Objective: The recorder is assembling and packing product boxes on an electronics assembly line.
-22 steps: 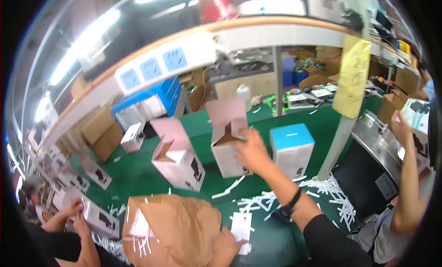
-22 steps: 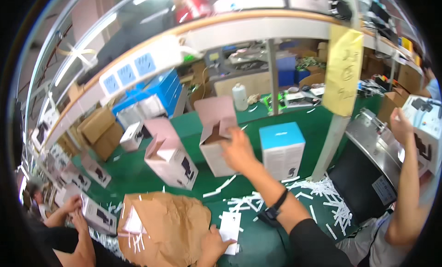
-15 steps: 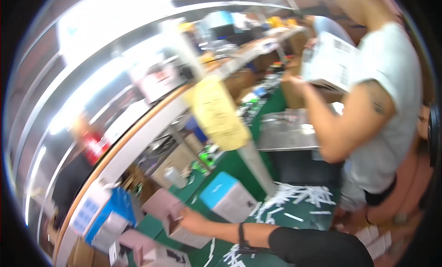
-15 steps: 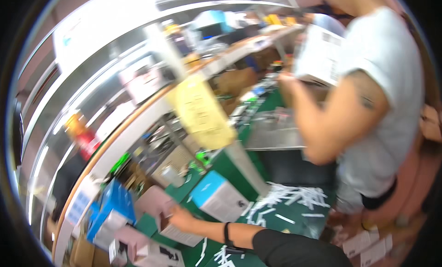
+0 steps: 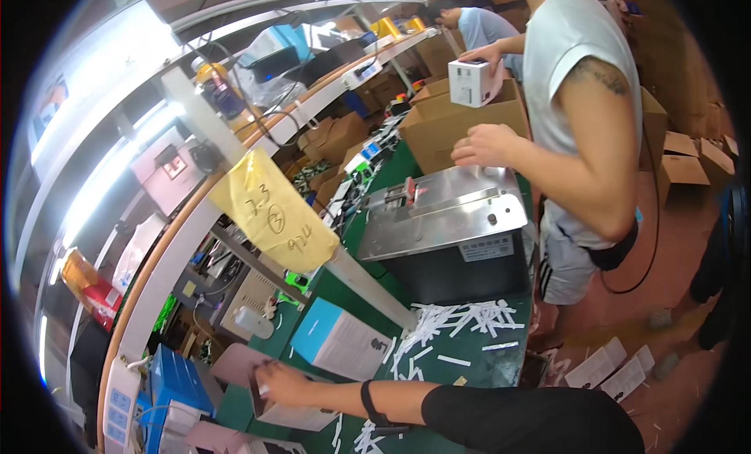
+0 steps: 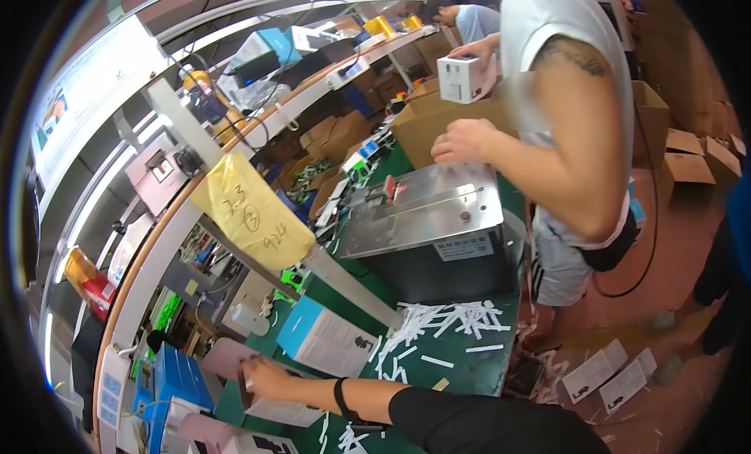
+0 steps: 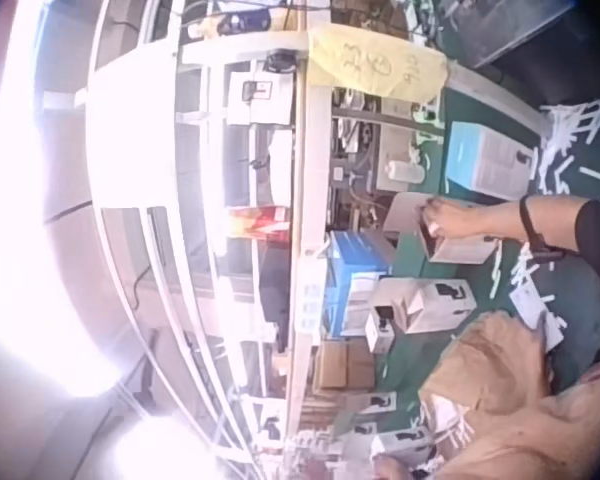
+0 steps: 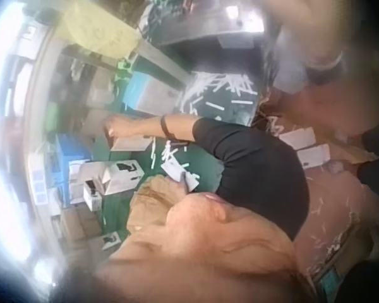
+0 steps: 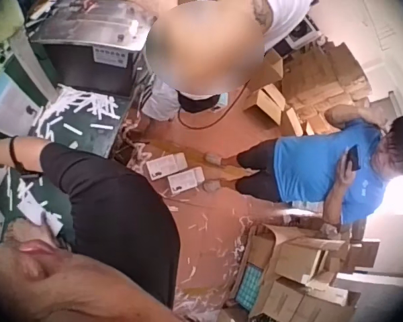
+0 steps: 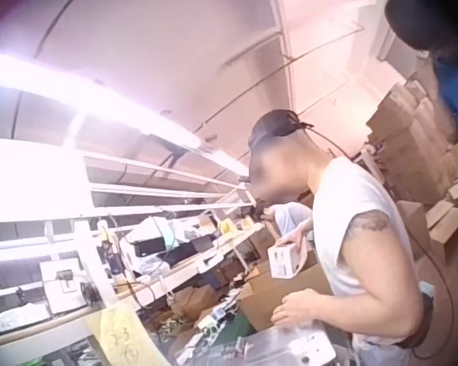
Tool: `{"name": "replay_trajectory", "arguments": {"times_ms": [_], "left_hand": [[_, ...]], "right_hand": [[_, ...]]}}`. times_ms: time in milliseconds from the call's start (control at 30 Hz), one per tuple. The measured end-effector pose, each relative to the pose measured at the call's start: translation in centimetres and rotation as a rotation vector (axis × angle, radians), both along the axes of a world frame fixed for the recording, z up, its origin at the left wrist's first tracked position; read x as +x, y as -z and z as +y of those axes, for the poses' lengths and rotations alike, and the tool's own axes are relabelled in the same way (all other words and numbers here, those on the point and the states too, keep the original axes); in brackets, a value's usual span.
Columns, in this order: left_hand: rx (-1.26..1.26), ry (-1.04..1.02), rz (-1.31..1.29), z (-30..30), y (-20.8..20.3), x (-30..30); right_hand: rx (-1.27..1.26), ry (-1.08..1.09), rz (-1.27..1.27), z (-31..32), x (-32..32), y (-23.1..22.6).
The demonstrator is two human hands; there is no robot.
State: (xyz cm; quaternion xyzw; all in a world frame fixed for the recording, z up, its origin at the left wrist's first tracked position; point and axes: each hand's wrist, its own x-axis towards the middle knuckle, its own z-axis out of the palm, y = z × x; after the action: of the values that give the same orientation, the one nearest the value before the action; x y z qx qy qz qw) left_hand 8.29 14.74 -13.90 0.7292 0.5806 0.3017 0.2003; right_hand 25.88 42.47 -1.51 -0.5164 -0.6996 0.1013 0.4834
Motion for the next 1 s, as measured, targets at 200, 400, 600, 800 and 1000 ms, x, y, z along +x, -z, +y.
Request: {"name": "replay_trajectory", "arguments": {"times_ms": [200, 400, 600, 800, 1000], "left_hand": [[0.034, -0.075, -0.397, -0.9, -1.4, -2.6], [0.197, -0.022, -0.962, 5.3, -11.2, -0.3], [0.484, -0.214, -0.813, 16.7, -20.1, 1.6], [0.672, -0.191, -0.365, 22.9, -19.2, 5.6], [0.996, 0.015, 0.243, 25.0, -16.2, 4.3]], "right_hand": [[-0.029, 0.019, 0.068, -3.6, -1.0, -2.6], [0.144, 0.282, -0.308, -0.1, -0.7, -0.1], [0.231, 0.169, -0.014, -3.3, 0.9, -1.6], [0.173, 0.204, -0.089, -6.5, 2.0, -1.9], [0.147, 0.251, -0.137, -5.5, 3.2, -1.6]]}}
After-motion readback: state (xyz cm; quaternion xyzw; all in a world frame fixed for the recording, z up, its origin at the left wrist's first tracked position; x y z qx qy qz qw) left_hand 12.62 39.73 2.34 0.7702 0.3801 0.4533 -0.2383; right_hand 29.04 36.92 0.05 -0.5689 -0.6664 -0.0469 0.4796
